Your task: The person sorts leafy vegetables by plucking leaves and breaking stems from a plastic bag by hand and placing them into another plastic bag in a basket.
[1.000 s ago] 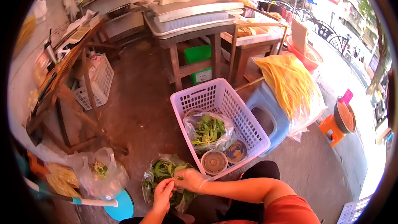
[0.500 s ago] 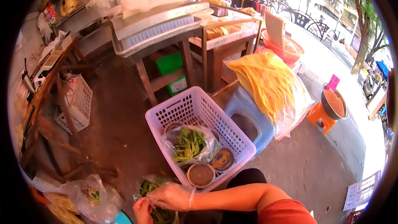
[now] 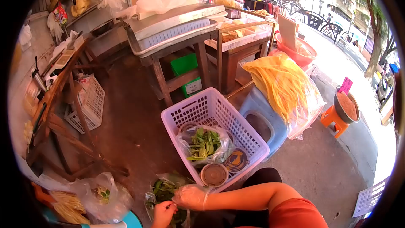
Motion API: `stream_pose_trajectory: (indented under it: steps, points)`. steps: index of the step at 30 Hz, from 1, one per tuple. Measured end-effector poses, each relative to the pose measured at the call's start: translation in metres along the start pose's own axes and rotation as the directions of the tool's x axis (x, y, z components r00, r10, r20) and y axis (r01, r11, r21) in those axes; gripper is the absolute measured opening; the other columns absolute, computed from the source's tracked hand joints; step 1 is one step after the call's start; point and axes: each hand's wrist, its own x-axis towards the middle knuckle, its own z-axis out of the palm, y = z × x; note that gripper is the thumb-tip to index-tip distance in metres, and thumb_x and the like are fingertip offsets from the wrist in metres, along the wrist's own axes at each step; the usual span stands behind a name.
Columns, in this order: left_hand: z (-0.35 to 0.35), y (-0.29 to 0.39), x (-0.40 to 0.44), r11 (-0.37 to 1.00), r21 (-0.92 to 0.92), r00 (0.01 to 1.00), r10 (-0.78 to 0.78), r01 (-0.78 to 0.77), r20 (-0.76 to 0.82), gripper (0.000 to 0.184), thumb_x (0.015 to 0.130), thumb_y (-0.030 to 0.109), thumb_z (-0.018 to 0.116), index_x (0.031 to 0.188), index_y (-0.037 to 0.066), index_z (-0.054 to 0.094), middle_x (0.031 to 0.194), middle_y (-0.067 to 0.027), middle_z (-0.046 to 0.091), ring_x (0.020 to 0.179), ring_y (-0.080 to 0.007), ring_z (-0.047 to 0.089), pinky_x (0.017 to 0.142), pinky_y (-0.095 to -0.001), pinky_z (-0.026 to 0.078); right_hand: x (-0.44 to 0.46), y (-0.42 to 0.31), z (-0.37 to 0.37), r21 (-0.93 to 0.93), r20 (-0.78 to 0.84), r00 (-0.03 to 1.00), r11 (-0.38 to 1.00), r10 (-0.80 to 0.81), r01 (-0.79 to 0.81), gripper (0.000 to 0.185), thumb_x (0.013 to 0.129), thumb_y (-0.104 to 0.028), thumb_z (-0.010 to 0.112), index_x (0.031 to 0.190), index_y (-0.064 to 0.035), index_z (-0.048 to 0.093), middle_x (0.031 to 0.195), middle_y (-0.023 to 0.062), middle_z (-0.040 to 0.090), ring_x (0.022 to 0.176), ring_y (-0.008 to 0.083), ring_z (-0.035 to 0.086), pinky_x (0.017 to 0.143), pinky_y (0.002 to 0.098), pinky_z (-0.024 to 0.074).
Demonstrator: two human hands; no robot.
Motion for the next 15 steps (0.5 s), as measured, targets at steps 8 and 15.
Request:
stream_pose_trajectory:
  steps: [8, 15]
  points:
    - [-0.016, 0.007, -0.009, 0.987, 0.143, 0.983, 0.05, -0.075, 0.176, 0.019, 0.091, 0.02, 0.054, 0.08, 0.007, 0.062, 0.062, -0.0024, 0.056, 0.054, -0.0084, 0.051, 0.051, -0.023, 0.04, 0.001, -0.018, -0.01, -0.1, 0.202, 0.979, 0.993, -0.042, 0.064, 0.012, 0.076, -0.023, 0.057, 0.078, -0.0117, 0.063, 0.075, 0.0067, 0.059, 0.076, 0.0234, 0.061, 0.061, 0.0358, 0.0493]
    - [-0.026, -0.01, -0.011, 0.993, -0.004, 0.952, -0.116, 0.122, 0.283, 0.016, 0.089, 0.01, 0.054, 0.081, -0.001, 0.062, 0.067, -0.0042, 0.06, 0.058, -0.0103, 0.055, 0.056, -0.0232, 0.044, -0.001, -0.032, -0.013, -0.136, 0.135, 0.982, 0.979, -0.134, 0.152, 0.015, 0.079, -0.024, 0.057, 0.075, -0.0114, 0.063, 0.073, 0.0073, 0.056, 0.07, 0.0251, 0.06, 0.056, 0.0369, 0.0474]
